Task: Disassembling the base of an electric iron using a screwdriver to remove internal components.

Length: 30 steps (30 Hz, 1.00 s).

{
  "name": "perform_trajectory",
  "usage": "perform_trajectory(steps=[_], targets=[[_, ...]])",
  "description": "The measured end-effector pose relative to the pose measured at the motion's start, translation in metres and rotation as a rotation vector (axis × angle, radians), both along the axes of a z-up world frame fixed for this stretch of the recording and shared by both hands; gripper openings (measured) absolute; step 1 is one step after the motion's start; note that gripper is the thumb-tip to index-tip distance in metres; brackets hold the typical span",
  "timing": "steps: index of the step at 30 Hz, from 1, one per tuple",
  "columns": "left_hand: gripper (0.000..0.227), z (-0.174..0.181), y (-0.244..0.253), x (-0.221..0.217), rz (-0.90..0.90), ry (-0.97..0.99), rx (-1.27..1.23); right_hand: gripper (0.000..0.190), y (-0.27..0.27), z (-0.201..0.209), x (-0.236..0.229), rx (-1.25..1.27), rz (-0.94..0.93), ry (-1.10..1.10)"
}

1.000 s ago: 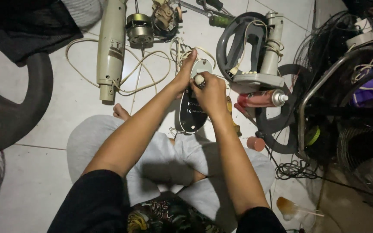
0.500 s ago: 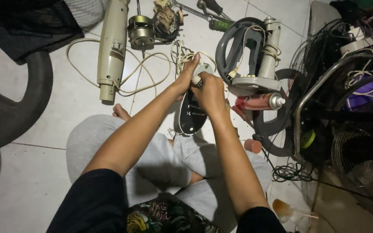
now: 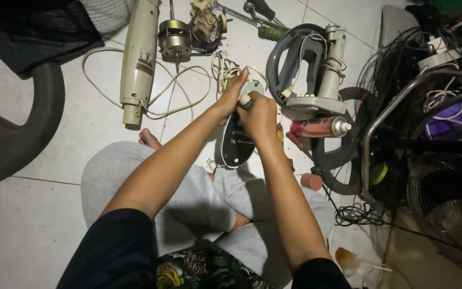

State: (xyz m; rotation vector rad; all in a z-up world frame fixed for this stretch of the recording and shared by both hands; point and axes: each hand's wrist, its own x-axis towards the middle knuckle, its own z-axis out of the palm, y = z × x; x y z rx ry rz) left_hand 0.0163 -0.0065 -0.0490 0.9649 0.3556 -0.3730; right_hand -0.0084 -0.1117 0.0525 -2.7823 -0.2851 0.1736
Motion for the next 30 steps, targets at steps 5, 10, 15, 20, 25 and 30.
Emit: perform_trajectory(steps=[5,10,15,20,25,30], targets=[[0.117,-0.004,-0.002,0.003,0.023,0.021,-0.019,0.022,0.012,0.019,-0.005,0.038,0.108,-0.034],[0.119,-0.004,0.0,0.004,0.023,0.026,-0.016,0.022,0.011,0.026,-0.005,0.095,0.153,-0.066],[0.116,0.033,0.007,-0.01,0.008,0.022,0.029,0.031,0.003,0.027,-0.008,0.128,0.029,-0.051],[0.117,0.034,0.01,-0.011,-0.016,0.011,0.078,0.026,-0.025,0.039,-0.005,0.384,0.002,-0.045],[0.119,0.069,0.015,-0.019,0.003,-0.005,0.052,0.026,-0.069,0.046,0.002,0.809,-0.117,0.158],[0.116,0.074,0.019,-0.021,-0.027,-0.004,0.078,0.033,-0.107,0.03,0.005,1.185,-0.149,0.341]])
